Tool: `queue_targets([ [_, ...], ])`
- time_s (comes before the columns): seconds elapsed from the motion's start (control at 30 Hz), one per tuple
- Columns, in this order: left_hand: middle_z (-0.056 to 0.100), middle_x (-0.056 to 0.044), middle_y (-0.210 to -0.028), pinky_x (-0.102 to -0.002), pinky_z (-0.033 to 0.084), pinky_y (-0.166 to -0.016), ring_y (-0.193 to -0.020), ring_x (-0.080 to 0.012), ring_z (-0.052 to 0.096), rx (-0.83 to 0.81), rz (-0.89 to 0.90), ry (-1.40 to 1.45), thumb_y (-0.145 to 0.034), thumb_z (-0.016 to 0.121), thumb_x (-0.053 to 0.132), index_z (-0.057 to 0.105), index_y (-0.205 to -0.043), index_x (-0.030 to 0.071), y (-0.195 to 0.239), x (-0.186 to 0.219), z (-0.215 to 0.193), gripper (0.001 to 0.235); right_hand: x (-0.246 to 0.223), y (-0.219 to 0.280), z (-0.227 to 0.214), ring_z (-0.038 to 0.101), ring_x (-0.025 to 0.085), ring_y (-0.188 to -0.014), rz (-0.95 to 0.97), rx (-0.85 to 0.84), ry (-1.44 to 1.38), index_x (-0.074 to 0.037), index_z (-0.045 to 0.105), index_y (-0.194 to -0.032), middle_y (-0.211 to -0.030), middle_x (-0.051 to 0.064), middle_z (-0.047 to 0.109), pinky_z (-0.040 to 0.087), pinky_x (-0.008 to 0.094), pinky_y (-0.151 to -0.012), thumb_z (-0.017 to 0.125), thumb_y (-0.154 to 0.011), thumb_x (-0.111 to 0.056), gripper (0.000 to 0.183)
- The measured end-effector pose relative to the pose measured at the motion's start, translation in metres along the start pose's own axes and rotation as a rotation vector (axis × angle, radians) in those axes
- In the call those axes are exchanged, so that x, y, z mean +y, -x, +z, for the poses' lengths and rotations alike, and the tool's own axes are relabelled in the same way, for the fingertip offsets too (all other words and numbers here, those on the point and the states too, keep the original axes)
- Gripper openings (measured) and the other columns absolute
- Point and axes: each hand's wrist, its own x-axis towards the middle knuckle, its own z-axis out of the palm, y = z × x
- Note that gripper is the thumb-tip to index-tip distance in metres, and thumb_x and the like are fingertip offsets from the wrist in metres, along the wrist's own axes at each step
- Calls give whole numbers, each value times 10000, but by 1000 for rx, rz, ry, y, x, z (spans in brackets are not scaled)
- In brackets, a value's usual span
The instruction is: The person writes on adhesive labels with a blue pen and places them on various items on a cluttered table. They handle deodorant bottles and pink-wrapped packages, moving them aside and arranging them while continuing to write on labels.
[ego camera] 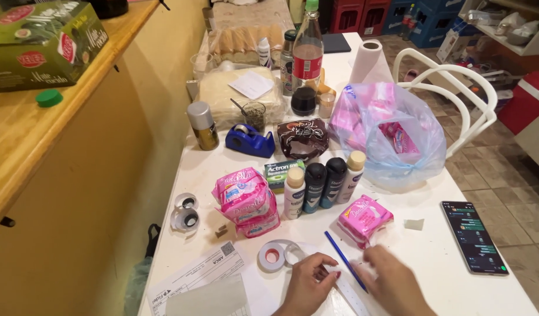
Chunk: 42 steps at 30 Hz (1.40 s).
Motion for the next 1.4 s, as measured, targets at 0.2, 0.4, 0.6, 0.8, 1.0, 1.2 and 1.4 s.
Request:
queue_targets([
  [0.2, 741, -17, -821, -284, 548, -701, -657, -107, 686, 132, 150, -236, -807, 848, 145, 771, -920, 169, -2, -14, 0, 139, 15, 0, 18, 690, 246, -926, -44, -263, 318, -225, 603, -988, -1004, -19, 603, 569, 508, -660, 478, -1004, -494, 297],
  [0.4, 695, 9, -622, -329, 496, -682, -708, -146, 622, 124, 113, -266, -821, 853, 185, 792, -888, 190, 0, -9, -1, 91, -10, 11, -28, 841, 123, -1011, 209, -330, -195, -202, 583, -1163, -1064, -11, 837, 584, 264, -855, 580, -988, -342, 224],
  [0.6, 776, 8, -792, -386, 515, -678, -756, -212, 656, 37, 203, -311, -896, 727, 160, 778, -923, 147, 3, 0, -6, 59, -25, 26, -19, 791, 204, -880, 177, -77, -960, -21, 667, -824, -950, 138, 842, 639, 317, -773, 799, -819, -13, 132],
  [0.8, 762, 0, -849, -408, 480, -711, -843, -262, 610, -23, 228, -364, -924, 706, 160, 757, -1043, 164, 0, -14, -7, 130, -29, 20, 4, 752, 229, -765, -91, -233, -1131, 10, 676, -800, -904, 127, 631, 638, 325, -770, 733, -839, 75, 95],
  [1.0, 746, -16, -873, -396, 470, -759, -825, -279, 589, -24, 301, -373, -915, 698, 81, 736, -1023, 132, 0, -22, -5, 126, -31, 9, -15, 696, 176, -902, -189, -332, -971, -38, 800, -857, -1019, 95, 685, 585, 273, -788, 736, -830, 55, 116],
  [1.2, 741, -39, -847, -411, 468, -727, -789, -293, 584, -25, 319, -384, -909, 684, 64, 709, -1027, 116, 1, -15, -6, 131, -28, -4, -2, 606, 102, -486, -197, -179, -745, -78, 717, -647, -612, 10, 703, 478, 258, -507, 839, -767, -71, 172],
  [1.4, 742, -47, -875, -429, 463, -728, -789, -316, 599, -11, 363, -421, -916, 683, 81, 697, -1012, 112, -1, -21, -5, 102, -28, -4, 3, 567, 137, -590, -318, -151, -636, -88, 640, -654, -668, 0, 658, 439, 276, -589, 780, -817, -137, 220],
])
